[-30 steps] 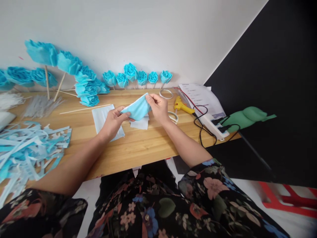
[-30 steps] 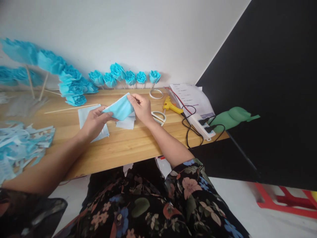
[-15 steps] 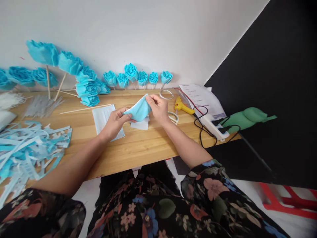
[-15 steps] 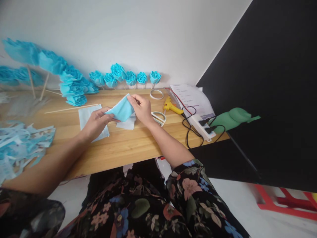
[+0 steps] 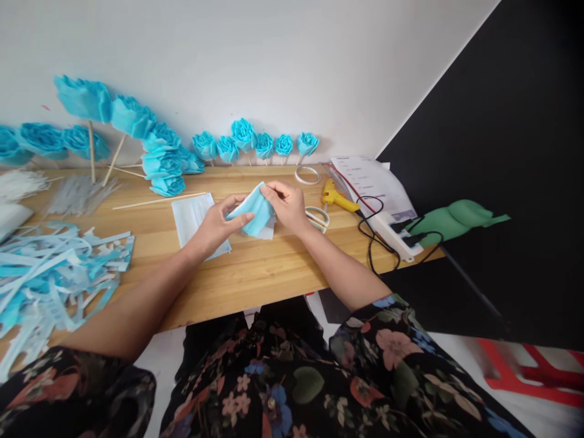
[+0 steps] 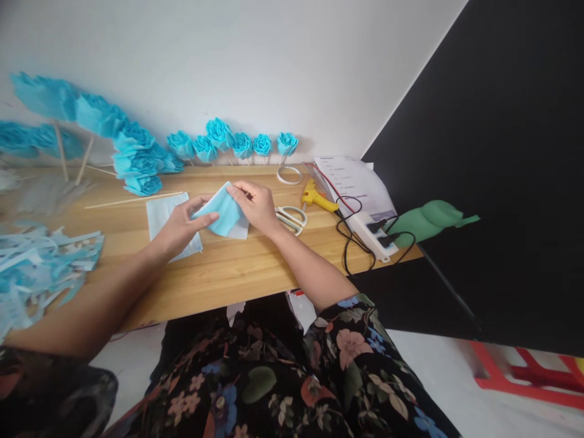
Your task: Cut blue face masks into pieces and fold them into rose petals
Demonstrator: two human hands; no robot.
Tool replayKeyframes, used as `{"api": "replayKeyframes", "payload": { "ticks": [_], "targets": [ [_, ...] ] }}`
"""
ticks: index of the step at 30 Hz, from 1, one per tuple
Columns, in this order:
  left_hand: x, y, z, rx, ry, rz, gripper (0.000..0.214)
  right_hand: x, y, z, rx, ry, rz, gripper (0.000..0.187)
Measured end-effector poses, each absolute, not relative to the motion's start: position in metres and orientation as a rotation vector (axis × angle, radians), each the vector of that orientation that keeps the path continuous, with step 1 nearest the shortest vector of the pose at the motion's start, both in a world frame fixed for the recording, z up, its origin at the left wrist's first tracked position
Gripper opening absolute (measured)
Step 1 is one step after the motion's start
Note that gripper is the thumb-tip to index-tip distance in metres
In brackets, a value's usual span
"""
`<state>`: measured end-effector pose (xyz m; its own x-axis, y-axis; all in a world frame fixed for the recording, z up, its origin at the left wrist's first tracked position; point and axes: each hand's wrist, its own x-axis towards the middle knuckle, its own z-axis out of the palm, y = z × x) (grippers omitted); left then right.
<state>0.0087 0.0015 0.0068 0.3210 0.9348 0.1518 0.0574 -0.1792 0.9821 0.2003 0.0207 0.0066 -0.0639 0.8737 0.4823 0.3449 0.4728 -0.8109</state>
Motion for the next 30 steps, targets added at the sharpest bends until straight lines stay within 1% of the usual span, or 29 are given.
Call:
{"api": "replayKeyframes", "payload": {
  "ticks": [7, 13, 20, 30],
  "targets": [
    [0.008, 0.0, 0.006, 1.568, 0.969, 0.968, 0.04, 0.198, 0.019, 0.005, -1.028, -1.701, 0.624, 0.048],
    [0.009, -0.001, 0.006, 1.542, 0.955, 0.913, 0.038, 0.203, 0.023, 0.004, -1.065, -1.62, 0.647, 0.049],
    [0.01, 0.0, 0.004, 1.506, 0.978, 0.912, 0.04, 0.211, 0.031, 0.007, -1.098, -1.5, 0.584, 0.052],
    [0.007, 0.001, 0.001, 1.581, 0.947, 0.9, 0.033, 0.214, 0.035, 0.006, -1.08, -1.441, 0.604, 0.051]
  ]
}}
